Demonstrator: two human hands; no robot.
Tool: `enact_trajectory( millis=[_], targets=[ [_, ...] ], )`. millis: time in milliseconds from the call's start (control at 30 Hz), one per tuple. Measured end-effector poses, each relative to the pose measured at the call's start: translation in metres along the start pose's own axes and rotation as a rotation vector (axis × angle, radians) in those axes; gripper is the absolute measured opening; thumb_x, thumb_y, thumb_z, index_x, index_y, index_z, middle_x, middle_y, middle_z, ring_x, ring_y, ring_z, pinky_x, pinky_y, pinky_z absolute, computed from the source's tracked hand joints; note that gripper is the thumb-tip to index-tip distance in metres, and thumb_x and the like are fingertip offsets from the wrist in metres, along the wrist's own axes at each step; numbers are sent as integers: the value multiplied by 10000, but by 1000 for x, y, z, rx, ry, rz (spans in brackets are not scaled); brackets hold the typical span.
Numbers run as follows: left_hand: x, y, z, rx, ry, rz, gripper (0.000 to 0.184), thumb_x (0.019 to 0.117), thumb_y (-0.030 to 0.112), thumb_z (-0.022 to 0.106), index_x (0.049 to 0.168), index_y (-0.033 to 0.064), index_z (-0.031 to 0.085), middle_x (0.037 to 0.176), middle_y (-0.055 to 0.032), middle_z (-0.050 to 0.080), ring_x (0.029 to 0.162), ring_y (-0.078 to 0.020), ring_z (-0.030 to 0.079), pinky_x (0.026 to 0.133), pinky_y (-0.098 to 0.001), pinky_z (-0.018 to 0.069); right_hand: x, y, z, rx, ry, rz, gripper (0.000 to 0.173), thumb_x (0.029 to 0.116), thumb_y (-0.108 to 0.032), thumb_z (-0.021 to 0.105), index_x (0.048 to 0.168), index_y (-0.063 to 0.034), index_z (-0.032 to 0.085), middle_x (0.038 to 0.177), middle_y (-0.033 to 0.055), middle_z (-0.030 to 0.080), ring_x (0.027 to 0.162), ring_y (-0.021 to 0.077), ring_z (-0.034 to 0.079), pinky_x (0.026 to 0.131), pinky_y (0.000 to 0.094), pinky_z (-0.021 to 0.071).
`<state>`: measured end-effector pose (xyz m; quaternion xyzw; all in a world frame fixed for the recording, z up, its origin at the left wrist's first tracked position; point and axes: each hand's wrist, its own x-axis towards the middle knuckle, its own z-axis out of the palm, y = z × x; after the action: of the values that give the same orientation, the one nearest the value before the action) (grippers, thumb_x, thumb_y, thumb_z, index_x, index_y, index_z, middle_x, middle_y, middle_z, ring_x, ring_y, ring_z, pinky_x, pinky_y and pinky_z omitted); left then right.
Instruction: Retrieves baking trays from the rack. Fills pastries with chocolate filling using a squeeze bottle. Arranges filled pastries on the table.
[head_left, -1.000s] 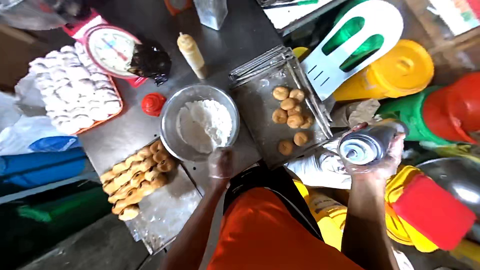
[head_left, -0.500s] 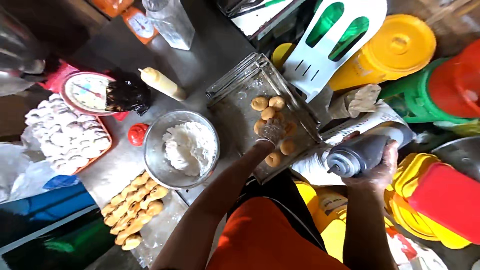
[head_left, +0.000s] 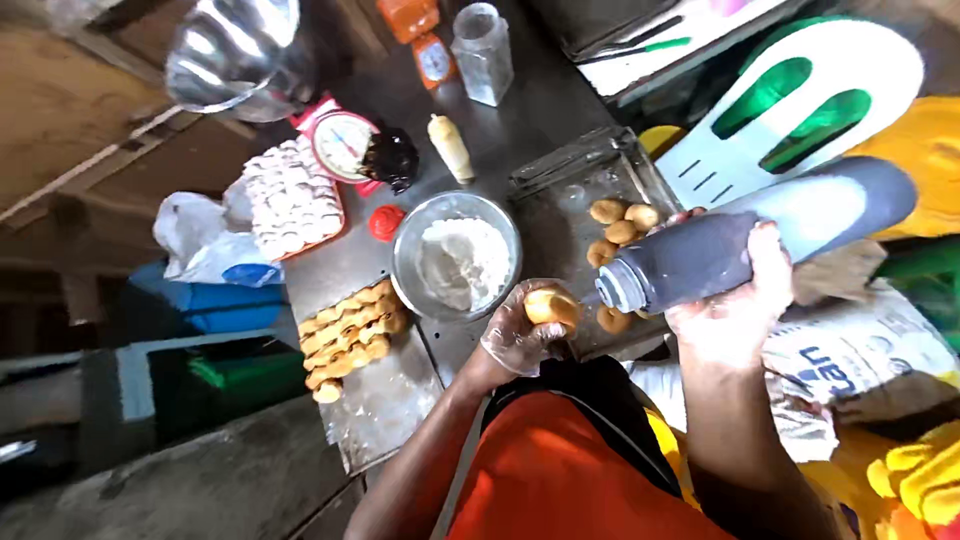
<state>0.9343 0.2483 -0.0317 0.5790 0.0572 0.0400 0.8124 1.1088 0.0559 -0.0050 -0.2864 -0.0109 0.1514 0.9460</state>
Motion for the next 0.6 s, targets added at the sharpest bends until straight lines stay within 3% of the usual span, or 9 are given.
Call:
enact_trajectory(
  millis=[100,200,367,600],
  targets=[
    [-37,18,-2,-20,85,47,601,934,19,693,1447,-57,389,1276,-236,611,1034,-357,693,864,-521,626,-14,29,42,-42,-108,41,331,1039,-354,454,1211,-116,608,1228,144,671,1159,299,650,979,517,550],
    [-70,27,-9,33,184,136,562,949,25,667,1425,-58,380,1217,-203,635,963,-303,707,810,-465,637,-31,51,74,-47,-218,70,319,995,-308,571,1231,-99,615,1242,159,674,1178,324,650,1016,539,536],
    [-120,35,-24,103,314,218,518,987,-10,588,1440,-85,350,1239,-222,617,1029,-323,695,870,-482,629,-57,81,113,-73,-494,34,357,930,-273,682,1218,-67,638,1248,185,669,1180,354,641,1031,544,525],
    [-177,48,-48,266,427,249,463,981,-29,581,1418,-52,429,1266,-160,622,1000,-220,699,849,-389,630,-76,117,145,-231,-747,197,315,885,-254,748,1163,-114,696,1146,101,721,1078,245,688,943,441,578]
  ],
)
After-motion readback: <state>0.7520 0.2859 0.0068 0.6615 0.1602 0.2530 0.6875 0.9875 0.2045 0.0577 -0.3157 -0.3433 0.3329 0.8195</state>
